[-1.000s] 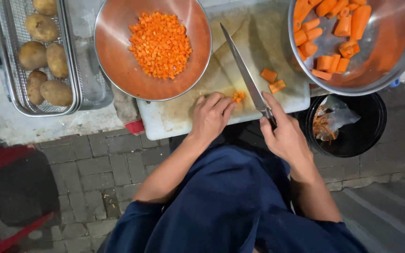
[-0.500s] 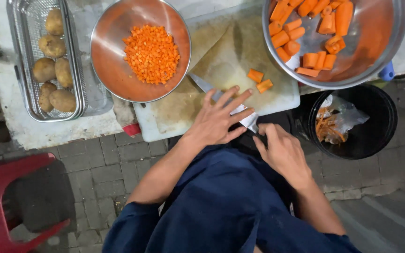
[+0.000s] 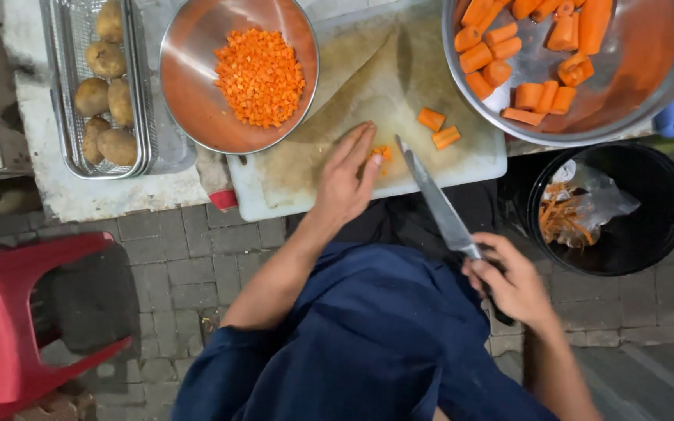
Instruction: Dicing carrots into small pieces on a cutting board using a chef's knife
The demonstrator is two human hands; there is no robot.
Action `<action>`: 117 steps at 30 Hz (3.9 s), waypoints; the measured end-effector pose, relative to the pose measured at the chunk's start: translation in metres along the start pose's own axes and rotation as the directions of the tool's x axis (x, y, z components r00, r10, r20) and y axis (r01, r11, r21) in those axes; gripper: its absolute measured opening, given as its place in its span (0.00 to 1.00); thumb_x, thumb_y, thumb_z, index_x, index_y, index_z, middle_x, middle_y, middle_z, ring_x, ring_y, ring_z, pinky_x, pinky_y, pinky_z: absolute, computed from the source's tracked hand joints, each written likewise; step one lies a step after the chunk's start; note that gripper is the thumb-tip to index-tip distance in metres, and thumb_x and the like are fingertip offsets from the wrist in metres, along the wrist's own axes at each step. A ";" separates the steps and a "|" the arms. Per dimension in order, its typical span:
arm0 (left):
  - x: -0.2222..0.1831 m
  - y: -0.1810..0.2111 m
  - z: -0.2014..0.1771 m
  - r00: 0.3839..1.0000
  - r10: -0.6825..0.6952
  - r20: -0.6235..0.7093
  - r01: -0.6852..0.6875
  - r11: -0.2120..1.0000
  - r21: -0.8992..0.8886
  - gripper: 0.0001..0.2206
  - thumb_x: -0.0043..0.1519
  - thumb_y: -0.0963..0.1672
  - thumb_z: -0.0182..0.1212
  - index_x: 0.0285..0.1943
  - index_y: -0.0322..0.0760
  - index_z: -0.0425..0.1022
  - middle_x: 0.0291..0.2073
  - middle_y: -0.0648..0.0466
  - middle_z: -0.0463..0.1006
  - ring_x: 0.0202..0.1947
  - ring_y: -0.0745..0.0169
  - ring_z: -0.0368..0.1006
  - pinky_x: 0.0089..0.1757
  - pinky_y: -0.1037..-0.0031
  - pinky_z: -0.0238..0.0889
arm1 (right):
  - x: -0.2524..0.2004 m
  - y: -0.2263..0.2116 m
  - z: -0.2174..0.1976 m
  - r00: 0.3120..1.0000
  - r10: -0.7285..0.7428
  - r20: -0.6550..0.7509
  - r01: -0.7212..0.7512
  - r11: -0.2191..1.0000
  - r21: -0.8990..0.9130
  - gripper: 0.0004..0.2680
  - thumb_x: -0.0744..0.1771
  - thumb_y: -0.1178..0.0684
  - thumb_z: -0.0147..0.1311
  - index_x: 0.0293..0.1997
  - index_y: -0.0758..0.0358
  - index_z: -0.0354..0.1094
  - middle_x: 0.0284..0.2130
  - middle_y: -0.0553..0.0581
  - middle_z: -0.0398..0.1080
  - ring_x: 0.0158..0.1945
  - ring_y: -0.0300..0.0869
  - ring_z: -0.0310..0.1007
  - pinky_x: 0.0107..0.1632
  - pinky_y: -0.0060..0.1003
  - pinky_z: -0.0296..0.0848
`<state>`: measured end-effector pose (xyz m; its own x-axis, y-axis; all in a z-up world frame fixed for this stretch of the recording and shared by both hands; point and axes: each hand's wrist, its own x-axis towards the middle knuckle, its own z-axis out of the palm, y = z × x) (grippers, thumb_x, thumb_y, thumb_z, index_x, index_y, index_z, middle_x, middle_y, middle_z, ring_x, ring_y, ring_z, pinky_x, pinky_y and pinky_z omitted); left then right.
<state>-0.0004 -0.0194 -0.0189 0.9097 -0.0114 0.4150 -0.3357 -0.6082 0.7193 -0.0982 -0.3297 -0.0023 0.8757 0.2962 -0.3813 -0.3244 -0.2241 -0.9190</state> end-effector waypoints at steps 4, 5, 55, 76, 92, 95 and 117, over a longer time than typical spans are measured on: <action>-0.005 0.001 0.032 0.997 -0.016 -0.079 0.029 0.985 0.168 0.21 0.66 0.48 0.53 0.64 0.33 0.69 0.59 0.43 0.72 0.60 0.47 0.69 0.58 0.66 0.62 | 0.028 0.010 0.034 0.998 -0.037 0.045 0.017 0.928 0.371 0.14 0.66 0.64 0.42 0.58 0.66 0.58 0.25 0.69 0.68 0.20 0.46 0.65 0.16 0.39 0.69; -0.003 0.004 0.039 0.996 -0.023 -0.091 0.041 0.979 0.199 0.22 0.64 0.48 0.55 0.65 0.30 0.68 0.60 0.39 0.70 0.60 0.43 0.69 0.59 0.62 0.61 | 0.033 0.000 0.042 0.999 -0.015 0.030 0.001 0.910 0.414 0.13 0.66 0.64 0.41 0.58 0.67 0.58 0.26 0.70 0.67 0.22 0.46 0.64 0.17 0.38 0.68; 0.123 -0.062 -0.183 0.953 0.245 0.180 -0.294 0.597 0.747 0.19 0.60 0.61 0.69 0.39 0.52 0.82 0.18 0.57 0.75 0.21 0.57 0.76 0.26 0.71 0.65 | 0.034 -0.015 0.024 0.716 -0.653 -0.246 0.671 0.741 -0.014 0.15 0.65 0.67 0.46 0.57 0.77 0.52 0.26 0.68 0.70 0.17 0.41 0.67 0.20 0.32 0.70; 0.068 -0.011 0.001 0.677 0.508 0.532 -0.627 0.777 0.057 0.13 0.70 0.44 0.42 0.45 0.39 0.76 0.41 0.54 0.75 0.40 0.53 0.69 0.38 0.69 0.64 | 0.002 -0.043 0.038 0.897 -0.374 -0.237 0.300 0.907 -0.296 0.19 0.68 0.60 0.41 0.68 0.75 0.47 0.30 0.64 0.74 0.21 0.46 0.72 0.23 0.40 0.73; 0.014 -0.015 -0.006 0.803 0.511 0.307 -0.545 0.838 0.032 0.15 0.72 0.44 0.40 0.53 0.39 0.78 0.45 0.53 0.73 0.48 0.51 0.70 0.41 0.72 0.61 | 0.007 -0.061 0.056 0.943 -0.333 -0.011 0.185 0.548 -0.816 0.20 0.68 0.52 0.38 0.71 0.46 0.54 0.28 0.52 0.68 0.23 0.50 0.72 0.20 0.44 0.71; 0.016 -0.009 -0.005 0.832 0.493 0.255 -0.512 0.859 0.011 0.15 0.71 0.42 0.42 0.51 0.37 0.79 0.43 0.51 0.76 0.45 0.48 0.72 0.38 0.71 0.63 | 0.006 -0.064 0.056 0.958 -0.285 0.027 0.176 0.512 -0.840 0.22 0.67 0.51 0.37 0.73 0.47 0.51 0.32 0.55 0.68 0.23 0.53 0.73 0.21 0.46 0.72; 0.022 -0.006 -0.002 0.848 0.520 0.099 -0.519 0.854 -0.040 0.11 0.69 0.42 0.51 0.47 0.38 0.82 0.40 0.50 0.80 0.38 0.50 0.77 0.37 0.69 0.68 | 0.010 -0.061 0.058 0.970 -0.242 -0.009 0.121 0.515 -0.848 0.23 0.66 0.51 0.40 0.72 0.42 0.52 0.27 0.54 0.68 0.21 0.56 0.72 0.24 0.51 0.73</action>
<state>0.0213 -0.0144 -0.0125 0.6216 -0.4047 0.6707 -0.7683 -0.4820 0.4212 -0.0905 -0.2598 0.0439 0.9312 0.3337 -0.1466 0.2424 -0.8674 -0.4347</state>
